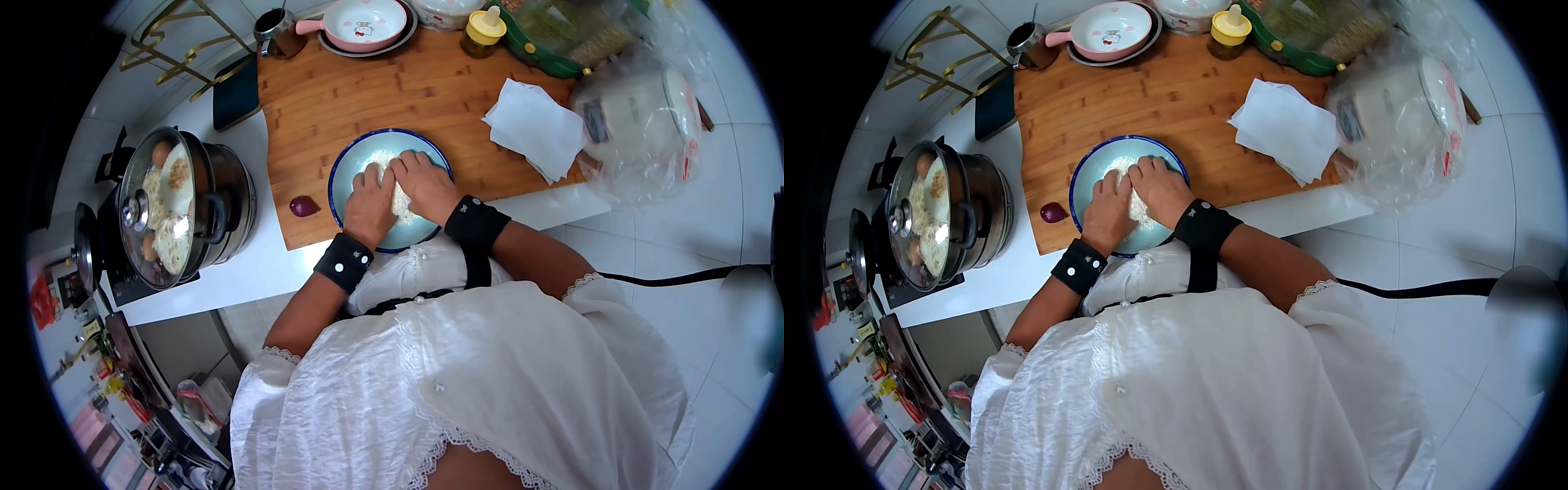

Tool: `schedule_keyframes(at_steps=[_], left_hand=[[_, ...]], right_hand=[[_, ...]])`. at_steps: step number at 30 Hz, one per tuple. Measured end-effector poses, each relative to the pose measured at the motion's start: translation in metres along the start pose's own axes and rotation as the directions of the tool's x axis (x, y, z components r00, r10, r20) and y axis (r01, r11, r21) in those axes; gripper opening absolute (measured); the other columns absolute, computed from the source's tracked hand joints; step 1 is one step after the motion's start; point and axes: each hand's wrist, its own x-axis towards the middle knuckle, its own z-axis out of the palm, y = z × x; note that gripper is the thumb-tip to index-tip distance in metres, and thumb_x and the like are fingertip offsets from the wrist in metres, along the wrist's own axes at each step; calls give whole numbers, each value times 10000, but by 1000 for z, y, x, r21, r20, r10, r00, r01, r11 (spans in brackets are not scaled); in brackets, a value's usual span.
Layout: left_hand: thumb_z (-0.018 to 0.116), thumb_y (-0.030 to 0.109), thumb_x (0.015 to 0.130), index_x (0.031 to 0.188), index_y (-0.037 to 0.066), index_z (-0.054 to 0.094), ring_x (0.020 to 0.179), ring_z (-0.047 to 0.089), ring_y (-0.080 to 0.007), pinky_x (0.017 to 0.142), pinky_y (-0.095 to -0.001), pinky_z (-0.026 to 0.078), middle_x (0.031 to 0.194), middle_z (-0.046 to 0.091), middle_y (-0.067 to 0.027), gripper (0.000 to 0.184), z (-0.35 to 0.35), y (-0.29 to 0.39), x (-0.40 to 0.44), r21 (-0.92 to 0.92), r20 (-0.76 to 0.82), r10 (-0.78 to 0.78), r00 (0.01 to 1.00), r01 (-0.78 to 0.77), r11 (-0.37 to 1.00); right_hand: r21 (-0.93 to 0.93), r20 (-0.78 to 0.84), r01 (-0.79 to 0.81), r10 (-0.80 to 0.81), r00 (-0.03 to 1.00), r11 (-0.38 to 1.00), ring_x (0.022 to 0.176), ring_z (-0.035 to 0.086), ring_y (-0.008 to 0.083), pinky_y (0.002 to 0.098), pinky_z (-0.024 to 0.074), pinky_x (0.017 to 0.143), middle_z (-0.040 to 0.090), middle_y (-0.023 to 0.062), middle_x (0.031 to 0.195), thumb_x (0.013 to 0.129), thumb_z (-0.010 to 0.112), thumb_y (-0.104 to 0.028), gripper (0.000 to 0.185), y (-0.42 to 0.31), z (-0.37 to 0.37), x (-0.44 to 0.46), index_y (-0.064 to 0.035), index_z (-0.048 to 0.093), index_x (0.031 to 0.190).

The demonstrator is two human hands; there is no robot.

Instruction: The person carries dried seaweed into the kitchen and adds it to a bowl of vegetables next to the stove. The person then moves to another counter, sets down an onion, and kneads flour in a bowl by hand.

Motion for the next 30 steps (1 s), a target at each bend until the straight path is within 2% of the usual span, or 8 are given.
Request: schedule_keyframes(at_steps=[4, 9, 13, 19, 22, 24, 28, 30], left_hand=[[625, -8, 574, 1089, 106, 429, 847, 517, -325, 660, -347, 490, 1054, 455, -147, 563, 6, -4, 6, 52, -70, -10, 998, 13, 999], [661, 12, 590, 1056, 69, 465, 924, 501, -369, 736, -404, 451, 970, 503, -208, 508, -10, -10, 9, -394, -40, -130, 991, 104, 913], [631, 1, 604, 1121, 69, 473, 961, 485, -375, 817, -379, 419, 1028, 497, -218, 545, -14, -14, 3, -521, -117, -117, 986, 39, 853], [607, 27, 634, 1178, 38, 459, 1042, 470, -331, 892, -332, 379, 1123, 473, -205, 564, -29, -6, -6, -667, 23, -119, 993, 104, 738], [616, 55, 659, 1208, 36, 435, 1077, 451, -281, 914, -311, 354, 1175, 456, -174, 579, -33, -4, -8, -731, 124, -110, 986, 166, 661], [620, 68, 690, 1242, 59, 416, 1075, 440, -218, 932, -282, 321, 1196, 454, -127, 588, -38, -5, -10, -750, 175, -120, 977, 211, 627], [547, 216, 784, 1270, 50, 372, 1100, 413, -225, 946, -312, 302, 1228, 426, -123, 543, -50, -7, -11, -799, 364, -285, 887, 455, 395], [496, 288, 824, 1293, 49, 331, 1120, 389, -231, 953, -356, 293, 1226, 419, -117, 552, -57, -6, -13, -793, 467, -355, 810, 561, 238]], right_hand=[[50, -32, -55, 56, 998, 997, 870, 499, 278, 339, 460, 703, 487, 112, 898, 600, 602, 5, 362, 2, 3, 1, -41, 485, 939], [390, -1, -170, 185, 983, 905, 930, 491, 329, 396, 430, 748, 495, 160, 930, 630, 574, 19, 376, 7, 7, 4, -22, 466, 988], [575, -23, -102, 141, 990, 812, 986, 471, 349, 387, 401, 818, 493, 196, 1002, 648, 539, 27, 421, 9, 3, 2, -6, 440, 1056], [829, 308, -356, 180, 934, 432, 1150, 388, 225, 285, 314, 938, 405, 153, 1233, 719, 514, -25, 560, -1, -27, -3, -26, 348, 1254], [832, 499, -530, 200, 843, 163, 1177, 342, 213, 271, 282, 955, 360, 143, 1270, 758, 514, -106, 582, -5, -48, -3, -32, 303, 1296], [798, 563, -597, 245, 789, 89, 1187, 322, 223, 282, 263, 967, 363, 143, 1261, 767, 520, -176, 601, -6, -60, -2, -33, 292, 1304], [718, 655, -696, 353, 668, -16, 1228, 255, 238, 346, 231, 991, 318, 148, 1299, 778, 515, -299, 637, -8, -75, -1, -53, 276, 1315], [693, 699, -716, 317, 640, -82, 1243, 221, 243, 400, 218, 993, 274, 148, 1328, 784, 496, -357, 651, 0, -69, -3, -82, 261, 1327]])
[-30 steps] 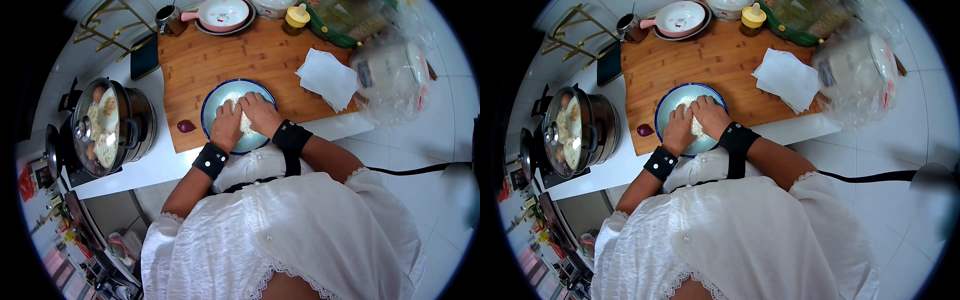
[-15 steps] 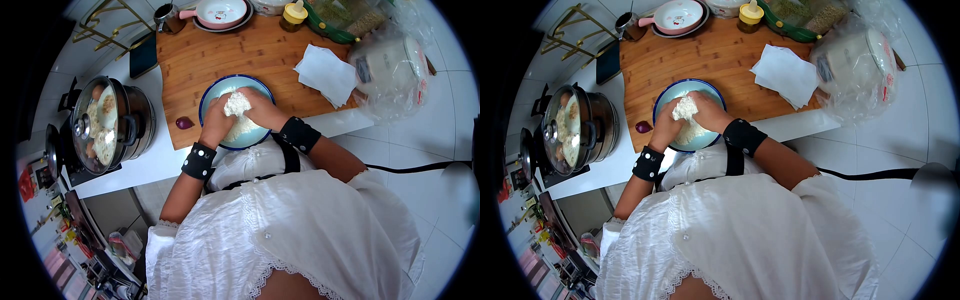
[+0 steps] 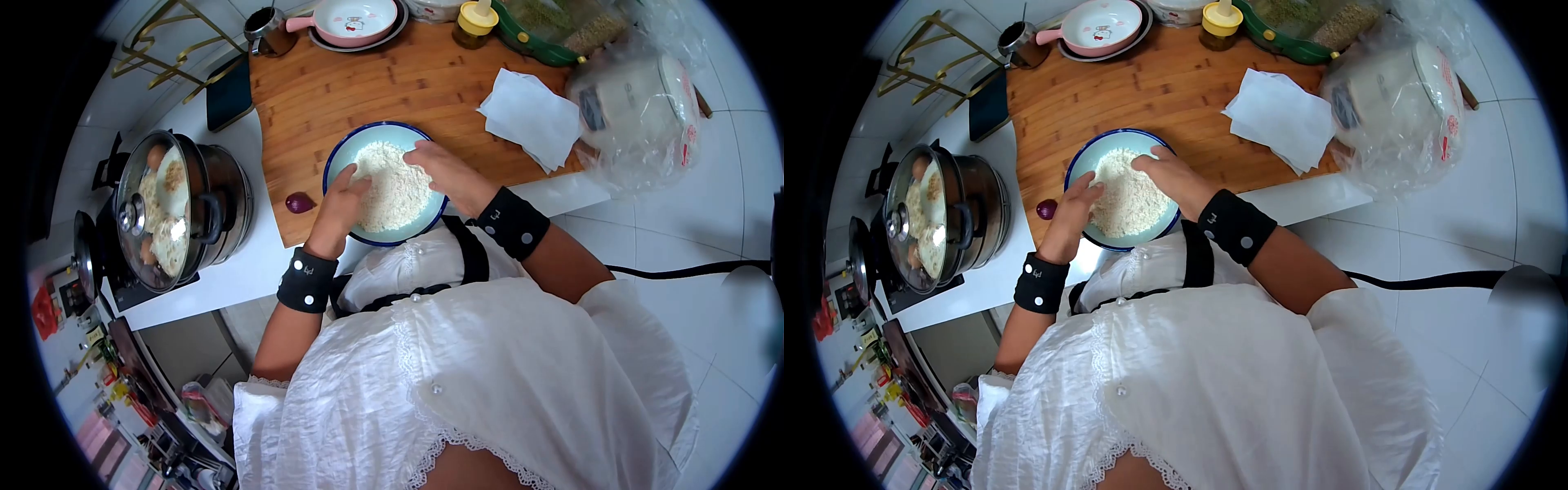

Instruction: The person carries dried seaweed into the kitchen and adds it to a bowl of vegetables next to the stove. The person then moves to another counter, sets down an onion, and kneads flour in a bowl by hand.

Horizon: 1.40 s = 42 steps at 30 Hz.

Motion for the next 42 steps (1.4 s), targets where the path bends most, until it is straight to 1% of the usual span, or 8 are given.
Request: schedule_keyframes(at_steps=[9, 13, 19, 22, 28, 31, 35, 42], left_hand=[[422, 330, 865, 1276, 84, 334, 1124, 398, -235, 904, -488, 304, 1222, 425, -93, 487, 5, -11, 28, -320, 94, -240, 966, 258, 912], [412, 323, 873, 1243, 83, 366, 1086, 428, -213, 903, -411, 329, 1172, 461, -78, 443, 7, -19, 43, -392, 177, -192, 965, 248, 886], [397, 265, 889, 1161, 47, 426, 1016, 466, -161, 854, -271, 365, 1092, 502, -69, 350, 17, -21, 41, -451, 119, -35, 992, 86, 888], [408, 265, 889, 1099, 52, 464, 981, 482, -146, 847, -270, 370, 1030, 522, -45, 305, 18, -21, 33, -444, 92, 82, 992, -33, 895], [419, 256, 895, 988, 16, 553, 881, 497, -105, 805, -217, 359, 951, 559, -22, 290, 17, -9, 16, -290, 11, 241, 970, -228, 929], [397, 272, 902, 992, 2, 548, 930, 481, -119, 850, -231, 335, 977, 548, -29, 322, 12, -6, 10, -148, 32, 309, 951, -301, 942], [367, 307, 906, 1066, 8, 513, 1040, 437, -138, 928, -243, 277, 1083, 513, -25, 370, -2, -16, 16, 36, 43, 339, 940, -340, 940], [400, 417, 859, 1224, 98, 418, 1138, 358, -155, 954, -333, 242, 1201, 434, -25, 485, 1, -19, 40, -103, -48, 105, 993, -110, 989]], right_hand=[[259, 72, -173, 159, 985, 950, 1231, 269, 245, 485, 242, 977, 310, 93, 1326, 827, 416, -491, 579, 11, 8, 20, -113, 344, 1258], [385, 155, -159, 105, 982, 909, 1128, 437, 254, 437, 372, 906, 447, 123, 1228, 896, 317, -386, 495, 23, 15, 42, -48, 350, 1256], [406, 172, -63, -8, 985, 912, 1186, 370, 242, 361, 310, 967, 380, 138, 1286, 893, 325, -413, 553, 39, 16, 54, -15, 312, 1277], [294, 14, 2, -6, 1000, 956, 1060, 469, 164, 300, 382, 882, 487, 72, 1167, 883, 368, -434, 503, 42, 16, 53, -29, 425, 1177], [170, -98, 193, -178, 979, 966, 1077, 439, 145, 285, 312, 935, 477, 94, 1162, 883, 360, -462, 574, 12, 26, 12, 6, 388, 1212], [71, 59, 248, -252, 966, 966, 1148, 385, 210, 264, 260, 969, 390, 190, 1260, 894, 298, -460, 629, 1, 21, -2, 57, 339, 1250], [-118, 66, 326, -320, 945, 938, 1103, 413, 192, 261, 284, 947, 434, 152, 1214, 902, 310, -418, 565, 17, 7, 21, 53, 400, 1201], [-21, -65, 229, -230, 971, 973, 1146, 360, 179, 290, 267, 953, 399, 94, 1243, 847, 403, -480, 567, 16, 9, 38, -46, 432, 1211]])
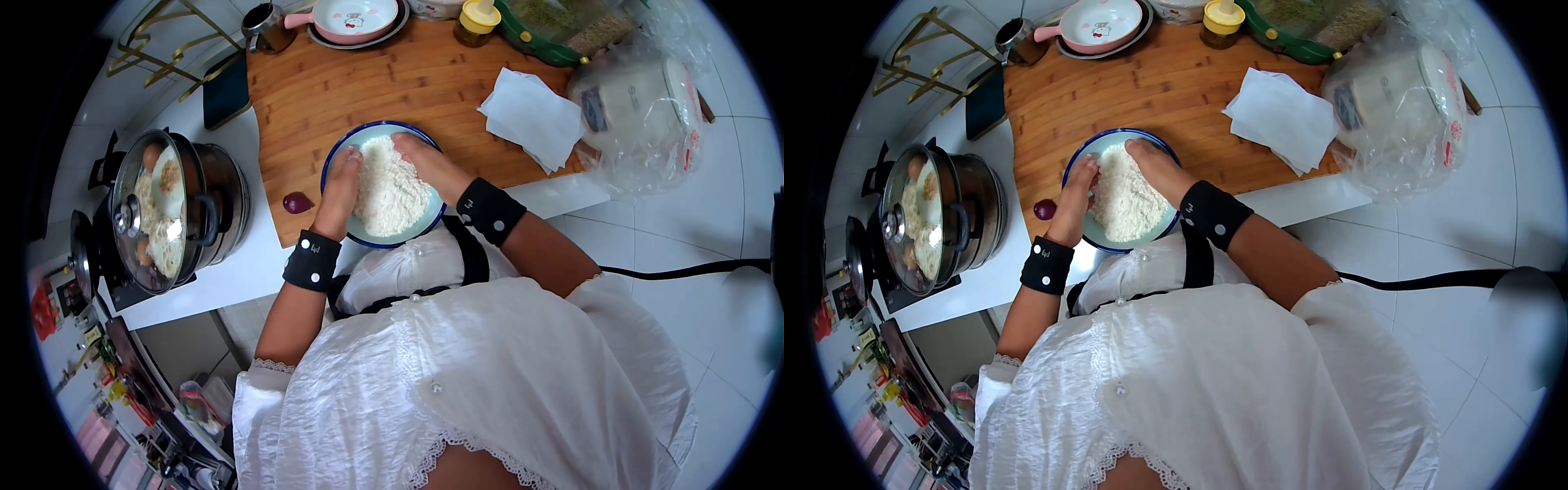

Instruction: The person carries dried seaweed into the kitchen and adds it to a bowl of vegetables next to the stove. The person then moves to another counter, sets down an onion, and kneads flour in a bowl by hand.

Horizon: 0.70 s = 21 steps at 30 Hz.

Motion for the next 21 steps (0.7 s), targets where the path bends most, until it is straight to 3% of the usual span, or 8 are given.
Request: schedule_keyframes(at_steps=[4, 9, 11, 12, 14, 18, 20, 21], left_hand=[[408, 423, 846, 1211, 134, 434, 1107, 375, -147, 919, -366, 263, 1162, 456, -7, 466, 7, 4, 10, -92, 62, -137, 989, 143, 985], [395, 332, 874, 1131, 112, 474, 1026, 433, -132, 882, -294, 304, 1082, 499, -5, 347, 6, -1, 12, -152, 122, -147, 982, 165, 975], [387, 287, 887, 1083, 97, 492, 995, 447, -129, 868, -253, 312, 1050, 509, -6, 292, 3, -6, 9, -197, 176, -46, 983, 80, 977], [382, 264, 893, 1059, 90, 500, 980, 454, -128, 861, -233, 316, 1035, 514, -6, 268, 3, -4, 3, -222, 201, 6, 980, 40, 974], [384, 251, 897, 1049, 72, 506, 979, 451, -124, 861, -221, 317, 1035, 511, -3, 264, 0, 3, -9, -155, 227, 34, 973, 2, 988], [437, 214, 884, 1058, 42, 502, 1031, 443, -139, 886, -245, 327, 1063, 516, -29, 253, -8, 6, -21, 91, 338, 131, 932, -171, 981], [518, 192, 831, 1102, 43, 485, 1085, 429, -192, 909, -280, 332, 1122, 496, -82, 311, -12, 2, -26, 312, 385, 246, 889, -376, 872], [559, 181, 805, 1124, 44, 476, 1113, 422, -219, 921, -297, 334, 1152, 486, -108, 357, -13, 1, -30, 411, 419, 293, 860, -467, 783]], right_hand=[[41, -7, -170, 171, 985, 985, 960, 463, 126, 265, 334, 875, 529, 63, 1017, 884, 365, -351, 374, -9, 7, 9, -24, 509, 993], [171, 29, -180, 178, 984, 969, 928, 483, 119, 243, 361, 845, 526, 55, 1003, 892, 360, -378, 401, -13, 9, -2, -23, 500, 1014], [156, -18, -132, 136, 991, 979, 924, 489, 120, 243, 368, 839, 526, 55, 1017, 893, 360, -393, 425, -12, 10, -6, -18, 499, 1036], [143, 56, -130, 123, 991, 981, 962, 468, 125, 245, 346, 857, 513, 52, 1059, 884, 369, -413, 447, -11, 6, -6, -33, 482, 1089], [115, 203, -126, 101, 974, 985, 1036, 428, 134, 249, 303, 892, 487, 47, 1143, 865, 388, -454, 516, -7, -5, -8, -61, 447, 1194], [-42, 215, 17, -8, 976, 999, 1047, 456, 166, 252, 347, 895, 508, 129, 1097, 866, 420, -359, 473, -10, -8, -18, 9, 444, 1163], [-116, 297, 163, -123, 947, 980, 1078, 451, 201, 266, 350, 906, 491, 165, 1131, 833, 493, -280, 465, 8, -16, -9, 10, 419, 1189], [-311, 327, 281, -175, 929, 908, 1104, 428, 223, 287, 336, 924, 465, 172, 1160, 802, 529, -244, 499, 8, -20, -13, 5, 389, 1211]])
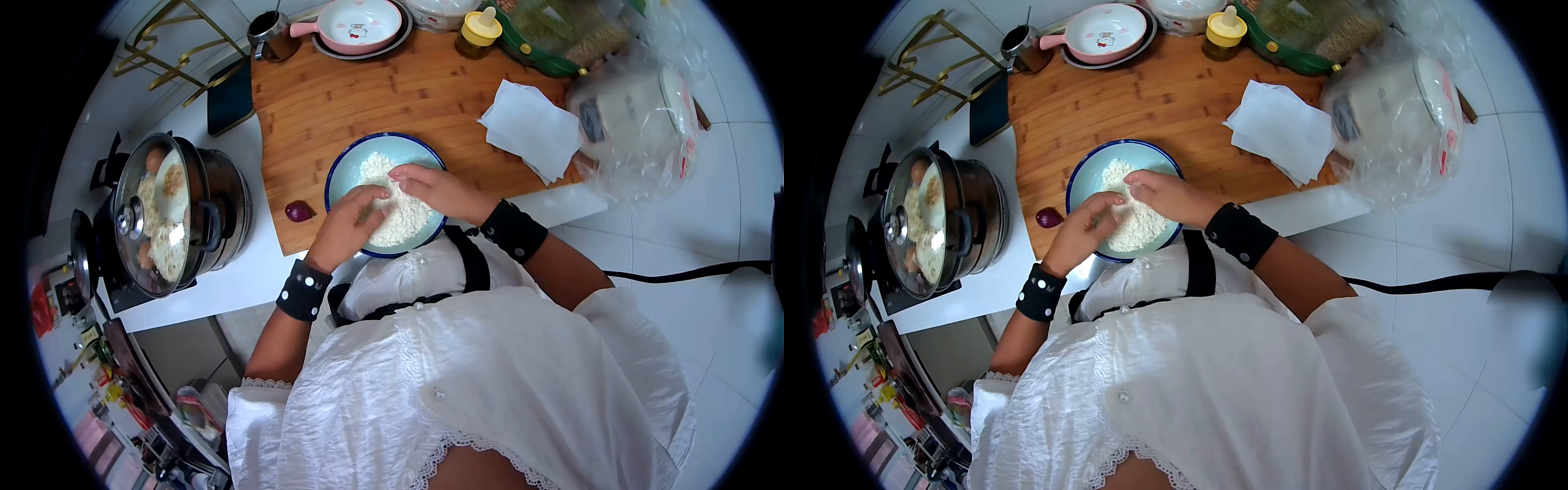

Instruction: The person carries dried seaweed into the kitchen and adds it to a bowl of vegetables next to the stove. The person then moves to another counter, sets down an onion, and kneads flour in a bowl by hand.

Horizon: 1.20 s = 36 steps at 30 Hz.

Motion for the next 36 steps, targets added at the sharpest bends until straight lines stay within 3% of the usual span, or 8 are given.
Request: schedule_keyframes(at_steps=[3, 5, 9, 15, 21, 24, 30, 36], left_hand=[[658, 176, 702, 1176, 66, 454, 1157, 380, -323, 943, -351, 333, 1227, 409, -194, 528, 7, 11, -9, 416, -43, 166, 985, -133, 900], [714, 213, 623, 1246, 100, 388, 1176, 330, -377, 955, -380, 323, 1286, 323, -225, 712, 15, 11, -7, 533, -10, 90, 996, -71, 843], [735, 215, 569, 1255, 116, 352, 1148, 341, -366, 907, -378, 366, 1246, 342, -199, 793, 30, 11, 2, 700, -75, 36, 997, 27, 714], [699, 80, 553, 1169, 111, 395, 986, 454, -329, 727, -354, 480, 1095, 417, -171, 687, 39, -9, 25, 773, -169, 95, 981, 72, 630], [675, 7, 559, 1113, 109, 433, 889, 519, -354, 718, -388, 469, 1028, 487, -172, 613, 34, -8, 33, 642, -261, 25, 965, 154, 751], [650, 1, 593, 1070, 93, 462, 864, 525, -372, 714, -409, 457, 938, 518, -184, 521, 25, -8, 34, 444, -313, -20, 949, 165, 881], [613, 0, 625, 1159, 98, 443, 959, 493, -370, 831, -370, 415, 1037, 498, -209, 569, 23, -14, 26, 219, -354, 54, 934, 27, 975], [567, 9, 679, 1178, 36, 433, 1009, 495, -278, 861, -309, 390, 1091, 501, -160, 518, 27, -8, 20, -97, -318, -29, 948, -2, 995]], right_hand=[[-566, 78, 124, -97, 992, 815, 1168, 365, 287, 341, 308, 965, 392, 196, 1236, 705, 622, -148, 659, -2, 3, -13, -8, 307, 1267], [-775, 93, 115, -68, 993, 621, 1191, 328, 328, 366, 305, 974, 345, 218, 1268, 635, 664, -106, 774, -4, 12, -16, -14, 261, 1289], [-876, -1, 101, -212, 977, 471, 1166, 350, 311, 350, 341, 948, 380, 179, 1226, 576, 700, -113, 801, 9, 21, -8, -21, 296, 1261], [-923, -96, 71, -406, 909, 377, 921, 474, 263, 308, 445, 749, 480, 112, 920, 589, 609, -20, 437, 20, 26, 12, -9, 473, 1004], [-864, -201, 19, -380, 903, 504, 890, 487, 282, 352, 446, 717, 491, 124, 898, 607, 577, 18, 339, 22, 27, 17, -17, 481, 931], [-665, -292, -41, -210, 933, 746, 964, 468, 322, 386, 430, 757, 493, 167, 966, 630, 561, 25, 355, 28, 26, 24, -3, 468, 971], [-467, -250, 180, -324, 912, 866, 1062, 422, 366, 382, 364, 888, 450, 236, 1105, 667, 536, 10, 502, 25, 20, 16, 5, 389, 1147], [-144, -122, 40, -58, 991, 989, 1141, 398, 246, 294, 312, 947, 411, 165, 1219, 753, 476, -56, 555, -2, 12, 0, -23, 290, 1274]])
